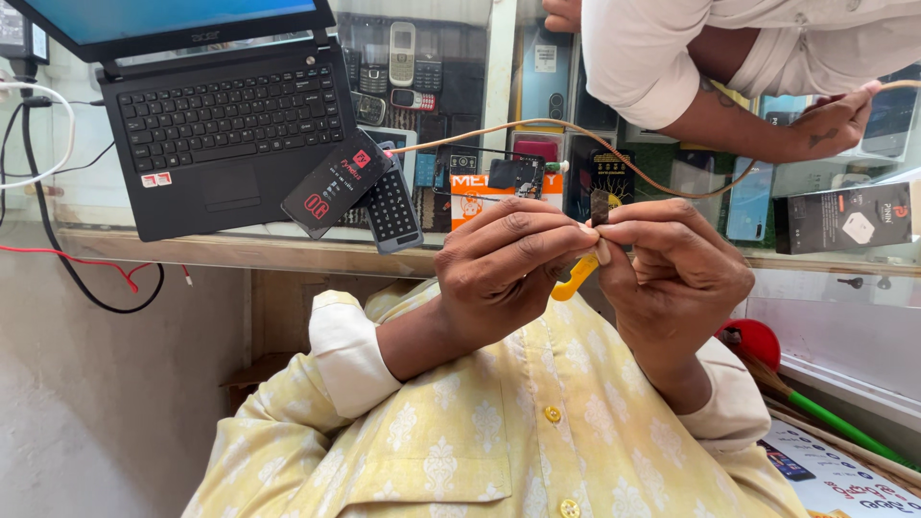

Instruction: The person manipulates a small orange cable and a black connector, attempting to join them using a yellow tool. The camera is extremely unstable and rotates rapidly throughout the clip, making the view constantly unstable and motion-blurred.

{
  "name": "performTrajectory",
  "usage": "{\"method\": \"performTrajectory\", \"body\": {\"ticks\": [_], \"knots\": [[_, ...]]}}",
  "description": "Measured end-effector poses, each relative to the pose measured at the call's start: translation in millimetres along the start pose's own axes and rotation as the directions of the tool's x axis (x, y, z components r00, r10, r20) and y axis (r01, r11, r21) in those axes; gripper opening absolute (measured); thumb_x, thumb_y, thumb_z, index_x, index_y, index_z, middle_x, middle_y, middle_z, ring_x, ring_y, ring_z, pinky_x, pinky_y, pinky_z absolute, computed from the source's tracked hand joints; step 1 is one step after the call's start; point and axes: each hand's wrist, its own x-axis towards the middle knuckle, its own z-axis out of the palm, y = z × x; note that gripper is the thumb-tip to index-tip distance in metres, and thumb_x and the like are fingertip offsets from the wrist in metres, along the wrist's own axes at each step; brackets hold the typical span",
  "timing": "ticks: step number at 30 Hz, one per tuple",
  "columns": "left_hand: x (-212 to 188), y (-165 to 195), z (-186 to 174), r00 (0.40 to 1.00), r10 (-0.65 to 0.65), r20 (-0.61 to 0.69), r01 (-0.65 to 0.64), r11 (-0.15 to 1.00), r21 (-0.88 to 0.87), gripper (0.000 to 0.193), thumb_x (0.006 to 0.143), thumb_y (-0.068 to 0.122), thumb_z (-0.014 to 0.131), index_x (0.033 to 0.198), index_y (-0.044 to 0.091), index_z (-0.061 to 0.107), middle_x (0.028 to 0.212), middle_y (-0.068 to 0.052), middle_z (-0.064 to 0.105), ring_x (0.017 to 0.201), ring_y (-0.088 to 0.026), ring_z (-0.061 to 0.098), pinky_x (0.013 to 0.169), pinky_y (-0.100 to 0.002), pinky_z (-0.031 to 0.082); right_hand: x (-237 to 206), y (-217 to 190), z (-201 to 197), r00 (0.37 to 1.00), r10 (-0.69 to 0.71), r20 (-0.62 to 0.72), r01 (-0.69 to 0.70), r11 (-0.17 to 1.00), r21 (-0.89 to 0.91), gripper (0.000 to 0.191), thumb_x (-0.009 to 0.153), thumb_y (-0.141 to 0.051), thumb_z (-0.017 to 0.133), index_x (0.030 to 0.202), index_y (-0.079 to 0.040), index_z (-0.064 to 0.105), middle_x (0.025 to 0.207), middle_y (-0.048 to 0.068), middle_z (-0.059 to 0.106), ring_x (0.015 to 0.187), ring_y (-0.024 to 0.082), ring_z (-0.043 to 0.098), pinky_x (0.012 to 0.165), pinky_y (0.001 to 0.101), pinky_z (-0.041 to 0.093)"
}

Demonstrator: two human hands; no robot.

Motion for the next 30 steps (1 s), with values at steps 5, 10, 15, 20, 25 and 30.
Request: {"method": "performTrajectory", "body": {"ticks": [5,10,15,20,25,30], "knots": [[2,1,-3,0.999,0.03,0.017,-0.03,0.999,0.011,0.037,0.084,-0.012,0.076,0.116,0.005,0.071,0.109,-0.007,0.073,0.102,-0.027,0.073,0.087,-0.034,0.061,1,4,1,1.0,0.009,-0.017,-0.008,0.997,0.08,0.015,0.095,0.014,0.075,0.108,0.011,0.069,0.107,0.013,0.067,0.089,0.007,0.064,0.073,0.0151,0.05],[6,3,-4,0.999,0.034,0.001,-0.034,0.999,0.001,0.035,0.085,-0.012,0.076,0.115,0.004,0.071,0.108,-0.008,0.072,0.1,-0.027,0.073,0.086,-0.034,0.061,3,3,2,0.998,0.039,-0.042,-0.037,0.998,0.057,0.015,0.093,0.012,0.077,0.105,0.011,0.069,0.105,0.014,0.068,0.082,0.004,0.059,0.065,0.0125,0.044],[4,5,-2,0.999,-0.013,-0.029,0.013,1.0,0.011,0.028,0.09,-0.009,0.078,0.114,0.004,0.071,0.105,-0.007,0.072,0.094,-0.025,0.073,0.084,-0.033,0.061,5,3,5,1.0,0.0,-0.021,0.001,0.996,0.084,0.014,0.096,0.01,0.077,0.106,0.011,0.068,0.107,0.013,0.067,0.089,0.006,0.063,0.073,0.0155,0.049],[4,4,2,0.989,-0.127,-0.081,0.124,0.991,-0.043,0.021,0.094,-0.007,0.076,0.111,0.004,0.073,0.104,-0.008,0.073,0.091,-0.021,0.074,0.082,-0.03,0.061,10,7,10,0.999,-0.034,-0.025,0.035,0.999,0.03,0.016,0.095,0.009,0.079,0.106,0.01,0.068,0.105,0.013,0.068,0.088,0.007,0.063,0.07,0.0148,0.047],[7,5,2,0.947,-0.318,-0.054,0.308,0.941,-0.137,0.014,0.092,0.001,0.081,0.105,0.004,0.074,0.098,-0.009,0.076,0.083,-0.018,0.075,0.075,-0.026,0.06,14,7,7,0.996,-0.089,0.019,0.09,0.992,-0.093,0.016,0.094,0.01,0.08,0.106,0.009,0.07,0.104,0.015,0.069,0.087,0.009,0.064,0.068,0.0153,0.046],[11,3,-2,0.936,-0.353,-0.013,0.346,0.924,-0.161,0.011,0.093,0.004,0.081,0.102,0.004,0.076,0.095,-0.008,0.076,0.08,-0.016,0.076,0.075,-0.026,0.06,17,7,4,0.995,-0.091,0.038,0.093,0.994,-0.062,0.016,0.095,0.011,0.08,0.107,0.009,0.07,0.105,0.015,0.07,0.089,0.01,0.066,0.073,0.0173,0.05]]}}
